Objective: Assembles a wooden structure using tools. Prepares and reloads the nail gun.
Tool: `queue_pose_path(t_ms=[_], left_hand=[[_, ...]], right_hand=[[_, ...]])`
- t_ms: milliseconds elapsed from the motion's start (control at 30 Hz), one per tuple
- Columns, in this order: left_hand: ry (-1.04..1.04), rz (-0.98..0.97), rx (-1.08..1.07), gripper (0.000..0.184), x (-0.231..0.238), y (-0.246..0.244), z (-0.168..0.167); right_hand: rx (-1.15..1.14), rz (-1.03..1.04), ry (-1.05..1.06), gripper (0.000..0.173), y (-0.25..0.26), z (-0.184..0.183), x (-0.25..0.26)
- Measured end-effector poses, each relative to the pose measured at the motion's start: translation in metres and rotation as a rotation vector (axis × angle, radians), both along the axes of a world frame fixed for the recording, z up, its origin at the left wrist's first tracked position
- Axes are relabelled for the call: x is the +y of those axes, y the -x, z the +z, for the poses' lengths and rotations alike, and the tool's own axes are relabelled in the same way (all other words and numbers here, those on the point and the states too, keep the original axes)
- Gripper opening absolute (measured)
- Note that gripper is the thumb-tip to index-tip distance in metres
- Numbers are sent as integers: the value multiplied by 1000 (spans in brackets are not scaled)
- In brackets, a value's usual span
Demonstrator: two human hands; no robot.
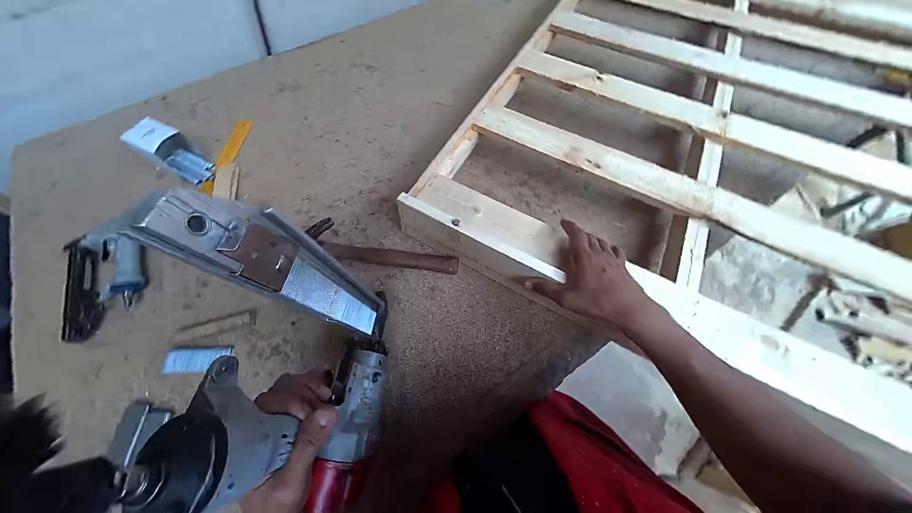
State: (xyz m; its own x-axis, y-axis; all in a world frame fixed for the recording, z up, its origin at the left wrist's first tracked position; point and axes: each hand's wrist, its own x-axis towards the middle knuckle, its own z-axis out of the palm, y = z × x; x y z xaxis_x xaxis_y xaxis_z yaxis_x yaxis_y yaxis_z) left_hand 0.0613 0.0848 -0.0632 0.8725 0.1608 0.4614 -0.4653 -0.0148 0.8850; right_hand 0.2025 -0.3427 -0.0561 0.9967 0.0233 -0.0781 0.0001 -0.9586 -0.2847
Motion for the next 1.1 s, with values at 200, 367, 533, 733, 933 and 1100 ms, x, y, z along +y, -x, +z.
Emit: queue_pose_path(t_ms=[200,367,533,733,933,1100], left_hand=[[-134,-181,-98,14,-3,-77,32],[-12,-202,-80,13,-21,-98,20],[-19,-239,-36,15,-28,-101,12],[19,-233,-41,16,-31,-109,12],[-42,-235,-25,16,-32,-110,20],[-88,-238,-9,14,-34,-112,28]], right_hand=[[-50,-41,-25,126,-2,-8,0],[-65,-44,-47,126,-1,-9,-2],[-67,-37,-38,125,-2,-7,-1],[-73,-35,-21,125,-3,-8,-1],[-79,-16,-15,123,-3,-8,0],[-87,-16,4,122,-4,-8,1]])
